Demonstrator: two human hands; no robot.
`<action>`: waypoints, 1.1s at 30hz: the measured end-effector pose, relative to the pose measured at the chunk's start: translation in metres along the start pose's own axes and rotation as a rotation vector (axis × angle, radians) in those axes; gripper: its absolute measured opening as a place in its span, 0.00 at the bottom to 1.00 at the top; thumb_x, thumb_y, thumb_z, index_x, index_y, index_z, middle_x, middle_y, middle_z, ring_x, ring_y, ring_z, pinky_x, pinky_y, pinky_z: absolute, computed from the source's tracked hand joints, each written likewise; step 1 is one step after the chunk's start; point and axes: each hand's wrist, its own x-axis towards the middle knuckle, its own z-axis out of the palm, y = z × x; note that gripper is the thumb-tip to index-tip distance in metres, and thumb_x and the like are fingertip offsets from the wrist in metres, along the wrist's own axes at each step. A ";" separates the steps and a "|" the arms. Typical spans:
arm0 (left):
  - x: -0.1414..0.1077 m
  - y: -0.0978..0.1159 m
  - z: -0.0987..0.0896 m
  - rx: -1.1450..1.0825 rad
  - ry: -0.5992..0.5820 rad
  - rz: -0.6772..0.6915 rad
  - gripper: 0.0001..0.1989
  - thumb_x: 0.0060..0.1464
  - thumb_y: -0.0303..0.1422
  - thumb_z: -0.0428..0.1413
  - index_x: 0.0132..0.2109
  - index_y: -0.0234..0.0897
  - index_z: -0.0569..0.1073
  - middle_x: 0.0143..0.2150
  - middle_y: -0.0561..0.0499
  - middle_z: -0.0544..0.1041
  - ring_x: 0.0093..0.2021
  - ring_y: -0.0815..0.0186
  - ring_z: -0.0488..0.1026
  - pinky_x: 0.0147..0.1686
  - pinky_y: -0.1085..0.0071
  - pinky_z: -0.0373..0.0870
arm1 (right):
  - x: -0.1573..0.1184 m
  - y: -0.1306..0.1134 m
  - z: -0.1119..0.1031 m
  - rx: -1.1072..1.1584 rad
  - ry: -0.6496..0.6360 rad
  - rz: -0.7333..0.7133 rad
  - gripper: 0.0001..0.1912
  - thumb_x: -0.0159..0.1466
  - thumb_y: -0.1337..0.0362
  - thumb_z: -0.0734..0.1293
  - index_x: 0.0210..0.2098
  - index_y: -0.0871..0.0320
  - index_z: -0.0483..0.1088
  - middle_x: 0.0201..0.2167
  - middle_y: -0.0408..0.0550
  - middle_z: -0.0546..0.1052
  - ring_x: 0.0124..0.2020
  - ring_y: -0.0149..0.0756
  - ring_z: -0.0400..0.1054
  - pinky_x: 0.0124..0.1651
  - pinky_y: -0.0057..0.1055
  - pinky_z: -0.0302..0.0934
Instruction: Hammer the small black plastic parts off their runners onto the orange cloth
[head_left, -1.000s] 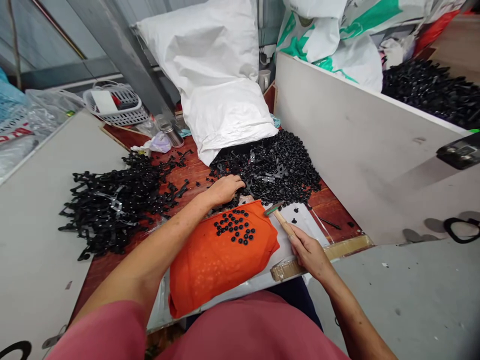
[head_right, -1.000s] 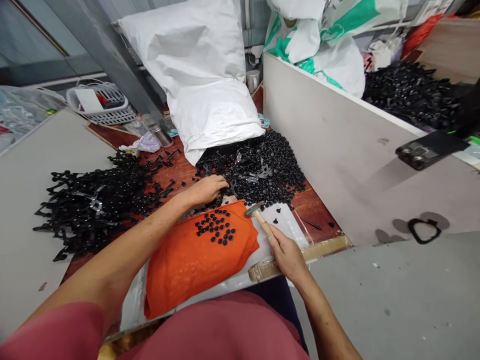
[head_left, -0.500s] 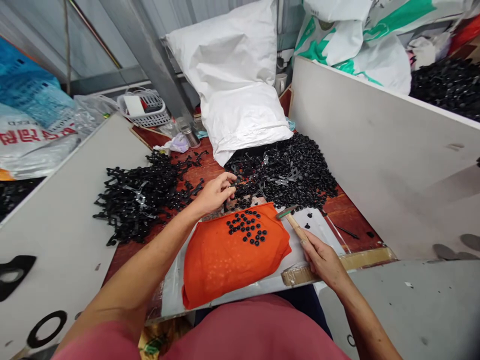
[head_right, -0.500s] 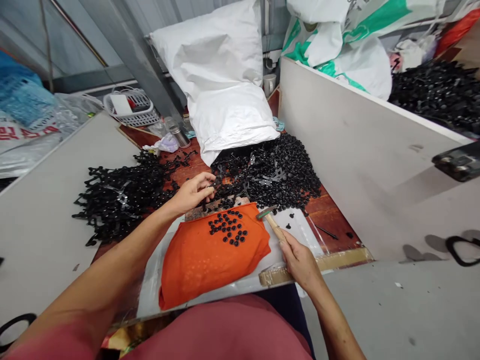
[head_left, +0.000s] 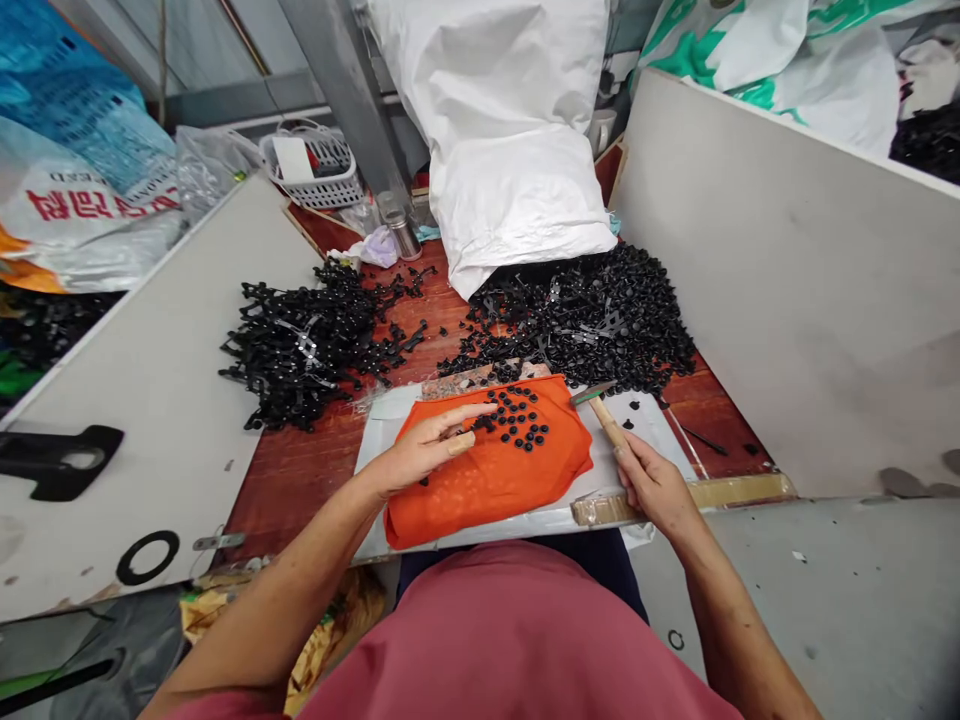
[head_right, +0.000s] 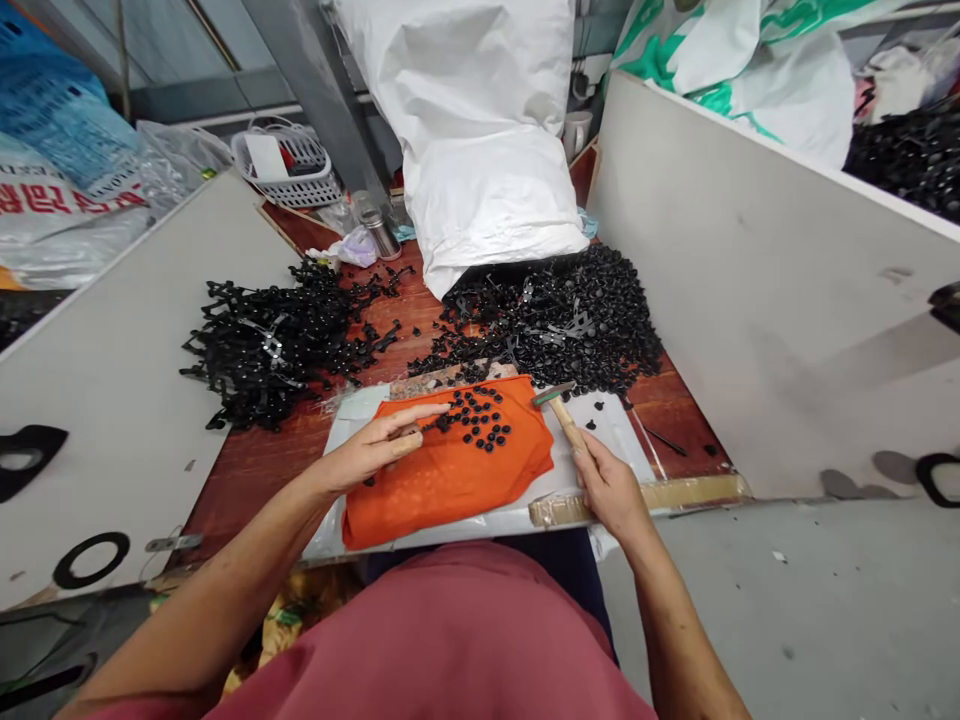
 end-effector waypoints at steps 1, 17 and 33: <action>-0.003 -0.003 0.002 0.006 0.020 0.018 0.27 0.64 0.49 0.54 0.65 0.44 0.71 0.41 0.49 0.79 0.37 0.64 0.73 0.38 0.71 0.68 | 0.000 0.000 0.000 -0.006 0.002 -0.005 0.36 0.70 0.42 0.61 0.70 0.53 0.64 0.21 0.36 0.65 0.16 0.29 0.59 0.18 0.25 0.56; 0.011 -0.034 0.010 0.388 0.524 0.000 0.10 0.67 0.39 0.44 0.38 0.42 0.63 0.30 0.56 0.67 0.32 0.65 0.66 0.36 0.69 0.62 | -0.005 -0.003 0.000 -0.058 0.023 -0.050 0.32 0.72 0.46 0.61 0.70 0.53 0.63 0.21 0.36 0.64 0.18 0.29 0.59 0.20 0.25 0.57; 0.034 -0.033 0.022 0.653 0.424 -0.134 0.10 0.70 0.35 0.41 0.41 0.41 0.64 0.34 0.50 0.76 0.34 0.62 0.74 0.35 0.69 0.62 | -0.005 -0.003 0.000 -0.078 0.048 -0.019 0.33 0.71 0.47 0.62 0.71 0.53 0.63 0.20 0.36 0.65 0.17 0.30 0.59 0.21 0.26 0.58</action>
